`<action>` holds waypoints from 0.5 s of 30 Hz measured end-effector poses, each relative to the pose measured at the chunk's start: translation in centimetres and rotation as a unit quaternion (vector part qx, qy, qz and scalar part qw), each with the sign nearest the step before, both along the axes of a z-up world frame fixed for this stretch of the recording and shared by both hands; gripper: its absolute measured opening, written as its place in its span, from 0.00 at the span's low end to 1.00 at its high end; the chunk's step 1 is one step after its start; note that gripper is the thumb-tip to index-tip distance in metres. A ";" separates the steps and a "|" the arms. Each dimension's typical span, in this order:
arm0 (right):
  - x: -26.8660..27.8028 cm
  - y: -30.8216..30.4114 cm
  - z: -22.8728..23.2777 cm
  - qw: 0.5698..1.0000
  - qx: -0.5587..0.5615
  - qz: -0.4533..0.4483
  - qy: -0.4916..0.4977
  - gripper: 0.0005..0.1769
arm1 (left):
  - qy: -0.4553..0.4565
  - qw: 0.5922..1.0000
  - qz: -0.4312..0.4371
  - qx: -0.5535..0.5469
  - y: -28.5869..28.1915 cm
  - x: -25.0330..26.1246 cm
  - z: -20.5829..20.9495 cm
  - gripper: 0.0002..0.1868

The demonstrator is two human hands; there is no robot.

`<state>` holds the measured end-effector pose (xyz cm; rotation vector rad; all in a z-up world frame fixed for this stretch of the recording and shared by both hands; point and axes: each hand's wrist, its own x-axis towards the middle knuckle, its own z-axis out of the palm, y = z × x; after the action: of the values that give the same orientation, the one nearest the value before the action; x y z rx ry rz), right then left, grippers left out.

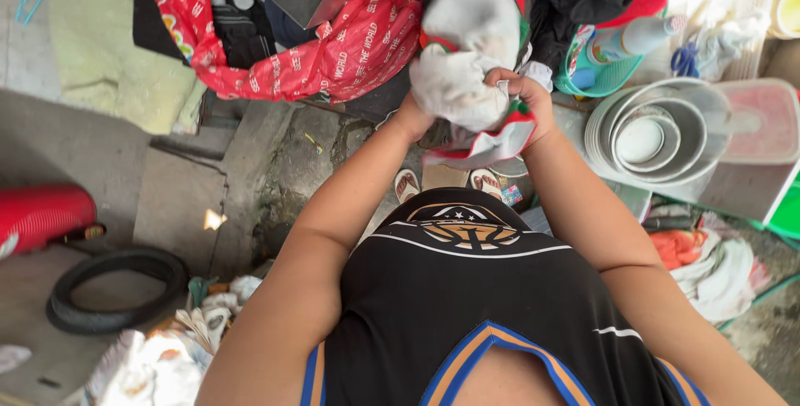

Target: The person opens a small packet of detergent with scissors, then picks up and gathers various pieces of clothing from different piles and surfaces, including a dark jacket and a blue patterned garment.

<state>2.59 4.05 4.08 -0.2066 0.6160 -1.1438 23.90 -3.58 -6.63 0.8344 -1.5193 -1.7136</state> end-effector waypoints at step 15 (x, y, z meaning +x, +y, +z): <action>10.1 1.8 -3.4 0.877 -0.100 0.025 0.469 0.35 | 0.219 0.901 0.012 0.375 0.1 12.9 -0.3 0.30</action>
<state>12.67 5.80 0.73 -0.9880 1.3335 -1.0115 36.77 -3.51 -6.96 0.7373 -0.5234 -2.3064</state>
